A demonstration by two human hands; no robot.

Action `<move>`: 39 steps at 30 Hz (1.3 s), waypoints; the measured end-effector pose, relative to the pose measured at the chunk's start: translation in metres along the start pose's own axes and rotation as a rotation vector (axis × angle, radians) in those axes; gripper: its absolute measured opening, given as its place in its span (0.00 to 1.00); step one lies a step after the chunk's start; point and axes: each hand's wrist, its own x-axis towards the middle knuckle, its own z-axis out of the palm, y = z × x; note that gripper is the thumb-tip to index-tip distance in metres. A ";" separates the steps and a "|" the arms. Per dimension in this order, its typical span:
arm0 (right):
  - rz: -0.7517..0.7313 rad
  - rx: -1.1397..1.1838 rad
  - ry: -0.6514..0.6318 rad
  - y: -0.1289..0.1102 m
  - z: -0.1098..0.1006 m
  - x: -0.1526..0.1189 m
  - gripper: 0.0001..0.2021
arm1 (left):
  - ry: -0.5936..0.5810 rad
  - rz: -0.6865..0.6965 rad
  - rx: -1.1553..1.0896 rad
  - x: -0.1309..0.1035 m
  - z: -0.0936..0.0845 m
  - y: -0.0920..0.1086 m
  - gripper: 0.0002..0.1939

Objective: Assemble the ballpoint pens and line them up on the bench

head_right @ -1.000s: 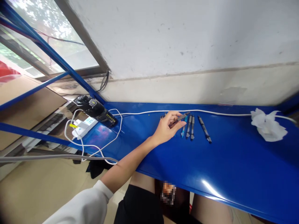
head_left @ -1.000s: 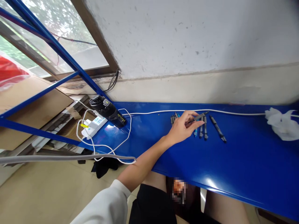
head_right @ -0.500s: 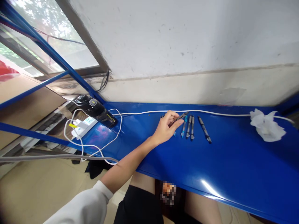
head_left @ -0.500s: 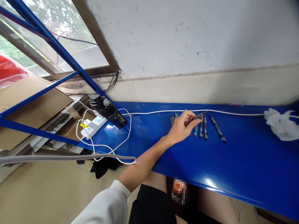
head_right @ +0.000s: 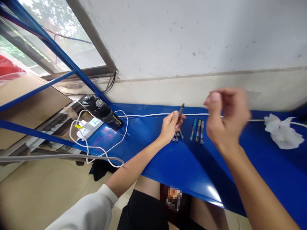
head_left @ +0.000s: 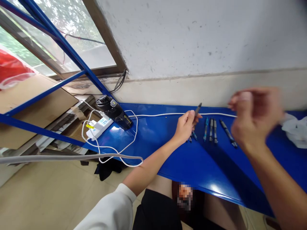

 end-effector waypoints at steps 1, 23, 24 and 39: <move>0.005 -0.032 -0.005 0.005 0.007 0.005 0.15 | 0.026 -0.013 -0.050 0.001 0.000 0.002 0.31; -0.045 -0.085 -0.430 0.048 0.054 -0.049 0.21 | 0.094 0.023 -0.259 0.007 0.000 0.009 0.16; -0.047 -0.111 -0.421 0.048 0.054 -0.049 0.17 | 0.098 0.029 -0.247 0.007 0.000 0.010 0.15; 0.501 0.533 -0.576 0.044 0.049 -0.040 0.24 | 0.073 -0.045 -0.270 0.018 -0.020 0.006 0.12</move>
